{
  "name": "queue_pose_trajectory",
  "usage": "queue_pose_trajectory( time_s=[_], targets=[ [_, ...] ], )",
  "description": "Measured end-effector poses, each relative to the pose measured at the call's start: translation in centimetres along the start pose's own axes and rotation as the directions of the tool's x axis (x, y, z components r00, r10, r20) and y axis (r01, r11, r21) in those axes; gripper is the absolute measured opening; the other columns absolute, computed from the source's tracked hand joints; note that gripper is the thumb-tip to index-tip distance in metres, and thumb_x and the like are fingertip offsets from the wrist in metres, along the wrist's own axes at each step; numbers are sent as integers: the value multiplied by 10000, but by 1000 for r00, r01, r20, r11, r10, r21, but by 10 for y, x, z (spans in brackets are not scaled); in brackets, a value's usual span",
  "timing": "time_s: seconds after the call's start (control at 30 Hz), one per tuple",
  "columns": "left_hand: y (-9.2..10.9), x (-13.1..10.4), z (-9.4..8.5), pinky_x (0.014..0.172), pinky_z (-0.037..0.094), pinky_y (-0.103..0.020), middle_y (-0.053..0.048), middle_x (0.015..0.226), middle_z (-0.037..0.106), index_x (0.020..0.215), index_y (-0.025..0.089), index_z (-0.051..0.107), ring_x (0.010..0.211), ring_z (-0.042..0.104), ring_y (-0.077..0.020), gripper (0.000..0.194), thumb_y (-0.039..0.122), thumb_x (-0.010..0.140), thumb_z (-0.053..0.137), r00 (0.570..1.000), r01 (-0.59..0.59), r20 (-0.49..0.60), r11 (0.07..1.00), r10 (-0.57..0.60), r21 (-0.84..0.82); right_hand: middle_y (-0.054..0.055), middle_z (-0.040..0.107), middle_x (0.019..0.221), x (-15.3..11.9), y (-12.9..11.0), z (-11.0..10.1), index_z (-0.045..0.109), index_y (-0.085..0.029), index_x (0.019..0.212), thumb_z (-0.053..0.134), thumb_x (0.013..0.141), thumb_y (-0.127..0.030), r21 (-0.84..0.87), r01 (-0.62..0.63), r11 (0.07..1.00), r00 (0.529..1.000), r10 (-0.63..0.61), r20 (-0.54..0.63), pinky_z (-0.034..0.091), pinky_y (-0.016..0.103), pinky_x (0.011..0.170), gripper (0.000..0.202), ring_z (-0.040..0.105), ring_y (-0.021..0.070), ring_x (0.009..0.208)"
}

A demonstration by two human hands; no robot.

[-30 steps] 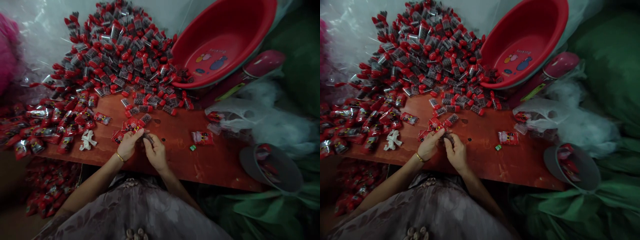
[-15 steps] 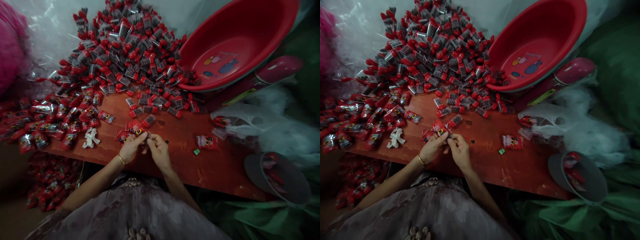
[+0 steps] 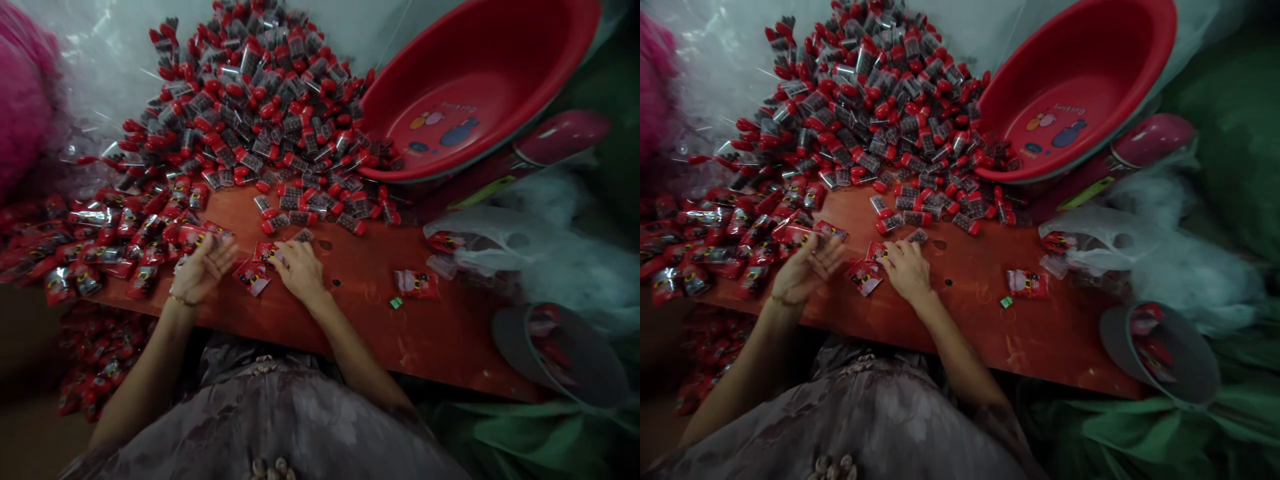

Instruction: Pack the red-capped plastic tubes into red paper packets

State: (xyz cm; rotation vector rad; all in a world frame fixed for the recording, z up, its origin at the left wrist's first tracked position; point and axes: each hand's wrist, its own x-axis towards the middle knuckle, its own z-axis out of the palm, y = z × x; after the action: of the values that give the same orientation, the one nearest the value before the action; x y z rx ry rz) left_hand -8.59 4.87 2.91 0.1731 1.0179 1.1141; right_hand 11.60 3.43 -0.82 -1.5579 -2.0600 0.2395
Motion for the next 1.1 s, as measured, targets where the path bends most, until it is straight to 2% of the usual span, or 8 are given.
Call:
queue_pose_trajectory(
  time_s=[0.17, 0.27, 0.37, 0.53, 0.67, 0.77, 0.9, 1.1],
  targets=[
    [27, 15, 0, 775, 546, -302, -130, 908, 710, 1084, 77, 583, 882, 678, -190, 573, 558, 878, 348, 998, -63, -40, 979, 57, -192, 93, 529, 1312, 1, 10, 13, 639, -244, 1124, 500, 895, -308, -221, 56, 974, 996, -39, 81, 273, 470, 999, 275, 375, 279, 1241],
    [8, 14, 4, 754, 545, -293, -130, 902, 704, 1012, 84, 614, 841, 682, -188, 460, 492, 851, 474, 999, -25, -32, 998, 24, -60, 47, 592, 1251, -5, 10, 19, 677, -270, 1040, 474, 909, -271, -195, 47, 980, 997, -34, 72, 202, 480, 1029, 241, 381, 251, 1244],
    [-20, 9, 7, 720, 533, -279, -82, 867, 704, 961, 128, 638, 725, 677, -158, 349, 388, 729, 667, 977, -176, -84, 963, 197, 204, 8, 652, 1160, -11, 9, 17, 707, -300, 926, 497, 896, -261, -132, 37, 991, 999, -34, 24, 179, 486, 1029, 215, 435, 236, 1188],
    [-46, 3, 10, 851, 475, -319, -83, 951, 708, 972, 179, 682, 922, 653, -231, 397, 356, 623, 751, 762, -491, 87, 484, 642, 724, 31, 662, 1138, -11, 7, 12, 705, -276, 913, 479, 902, -300, -82, 0, 997, 995, -8, -97, 176, 507, 1037, 228, 470, 236, 1134],
    [-48, 6, 10, 1012, 352, -422, -115, 1164, 646, 930, 217, 692, 1184, 518, -311, 287, 364, 684, 698, 669, -515, 340, 82, 661, 853, 87, 567, 1285, -7, 6, 19, 664, -240, 1066, 473, 901, -305, -148, 14, 989, 999, -19, -29, 161, 565, 1033, 261, 373, 290, 1251],
    [-48, 7, 8, 1065, 254, -481, -142, 1243, 595, 897, 206, 692, 1286, 403, -335, 233, 361, 728, 648, 652, -509, 457, -99, 605, 855, 47, 621, 1218, -6, 7, 22, 689, -263, 995, 465, 905, -273, -145, 54, 988, 998, -55, 1, 150, 569, 1034, 241, 392, 283, 1244],
    [-52, 4, 7, 1059, 266, -446, -144, 1219, 611, 999, 193, 677, 1276, 415, -322, 330, 376, 725, 653, 671, -532, 420, 3, 610, 847, 15, 663, 1153, -10, 4, 15, 715, -283, 909, 515, 885, -294, -90, 29, 995, 993, -39, -109, 159, 555, 1035, 201, 452, 267, 1184],
    [-59, 4, 27, 751, 470, -291, -53, 791, 716, 841, 181, 720, 766, 634, -200, 270, 391, 672, 694, 841, -512, 264, 539, 472, 669, 24, 680, 1100, -16, -8, -6, 711, -293, 899, 549, 860, -308, 118, -9, 993, 962, 41, -269, 212, 504, 1054, 167, 500, 232, 1129]
  ],
)
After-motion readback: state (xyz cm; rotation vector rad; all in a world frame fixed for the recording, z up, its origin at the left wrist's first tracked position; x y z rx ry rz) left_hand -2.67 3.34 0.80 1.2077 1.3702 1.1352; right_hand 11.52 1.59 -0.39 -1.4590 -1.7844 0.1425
